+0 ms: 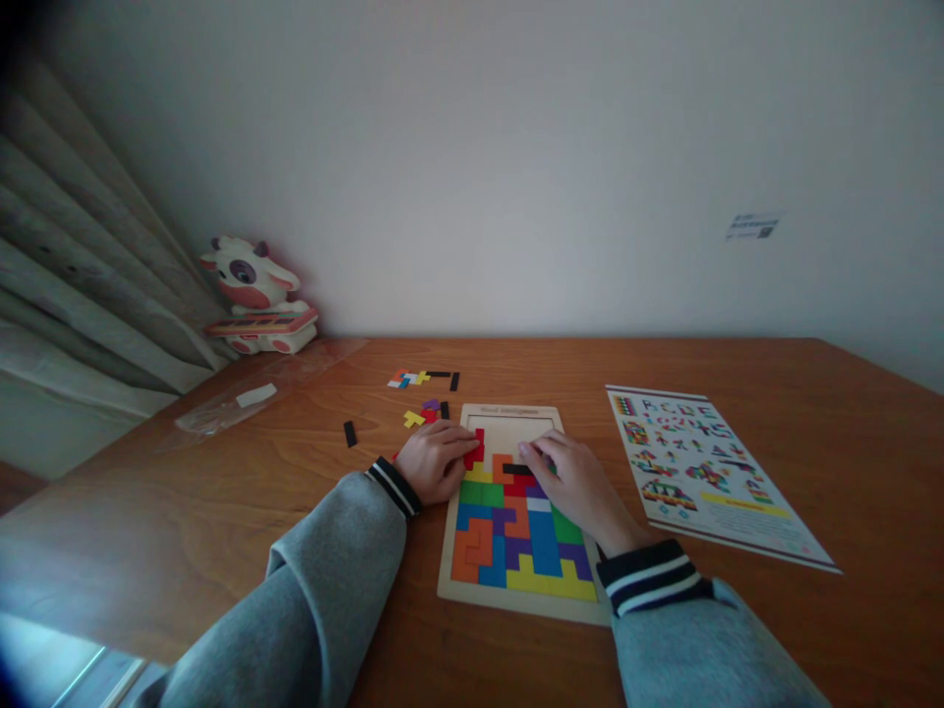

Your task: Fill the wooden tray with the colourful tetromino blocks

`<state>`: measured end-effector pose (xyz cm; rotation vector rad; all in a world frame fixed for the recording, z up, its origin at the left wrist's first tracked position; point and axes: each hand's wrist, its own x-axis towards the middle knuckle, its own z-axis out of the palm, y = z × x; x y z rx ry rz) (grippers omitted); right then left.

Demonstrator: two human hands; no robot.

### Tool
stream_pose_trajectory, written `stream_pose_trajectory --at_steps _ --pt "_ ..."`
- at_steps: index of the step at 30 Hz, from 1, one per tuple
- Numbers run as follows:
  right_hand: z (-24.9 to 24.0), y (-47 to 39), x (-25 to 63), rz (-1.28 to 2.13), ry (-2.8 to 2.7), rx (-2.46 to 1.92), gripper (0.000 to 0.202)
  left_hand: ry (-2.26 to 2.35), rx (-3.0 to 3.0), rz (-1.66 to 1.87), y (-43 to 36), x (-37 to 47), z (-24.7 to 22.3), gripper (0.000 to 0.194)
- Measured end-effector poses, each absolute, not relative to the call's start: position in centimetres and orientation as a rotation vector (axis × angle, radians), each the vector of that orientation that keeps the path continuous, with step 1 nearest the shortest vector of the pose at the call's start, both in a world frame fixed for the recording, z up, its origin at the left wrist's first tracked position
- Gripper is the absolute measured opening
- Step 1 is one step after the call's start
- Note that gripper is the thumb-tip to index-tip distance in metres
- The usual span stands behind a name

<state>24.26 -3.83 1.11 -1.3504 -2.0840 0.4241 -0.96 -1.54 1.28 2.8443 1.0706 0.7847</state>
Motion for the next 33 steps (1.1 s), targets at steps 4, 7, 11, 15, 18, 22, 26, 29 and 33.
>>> stream_pose_trajectory --at_steps 4,7,11,15,18,22,26,29,33 --pt "1.2 -3.8 24.2 0.424 -2.089 -1.360 0.037 1.051 2.884 0.701 -1.7 -1.0 1.5 0.046" --pt "1.0 -3.7 24.3 0.423 -2.091 -1.353 0.037 1.070 2.921 0.660 -1.8 -1.0 1.5 0.041" --pt "0.8 -3.6 24.4 0.409 -2.090 -1.348 0.036 1.060 2.883 0.735 -1.8 -1.1 1.4 0.034" --pt "0.8 -3.8 24.4 0.407 -2.080 -1.357 0.036 1.207 2.837 0.877 -1.2 -2.3 1.6 0.032" --pt "0.9 -3.8 24.4 0.413 -2.083 -1.357 0.036 1.467 2.753 0.946 -0.3 -4.1 1.5 0.033" --pt "0.8 -3.8 24.4 0.423 -2.082 -1.344 0.037 1.587 2.669 0.864 0.6 -6.2 1.0 0.036" --pt "0.9 -3.8 24.4 0.420 -2.092 -1.352 0.038 1.567 2.677 0.738 0.8 -6.6 0.5 0.026" --pt "1.0 -3.8 24.3 0.432 -2.089 -1.359 0.038 1.617 2.641 0.701 0.8 -6.4 0.6 0.022" --pt "0.9 -3.8 24.3 0.510 -2.015 -1.349 0.039 1.655 2.577 0.682 0.9 -6.4 0.8 0.027"
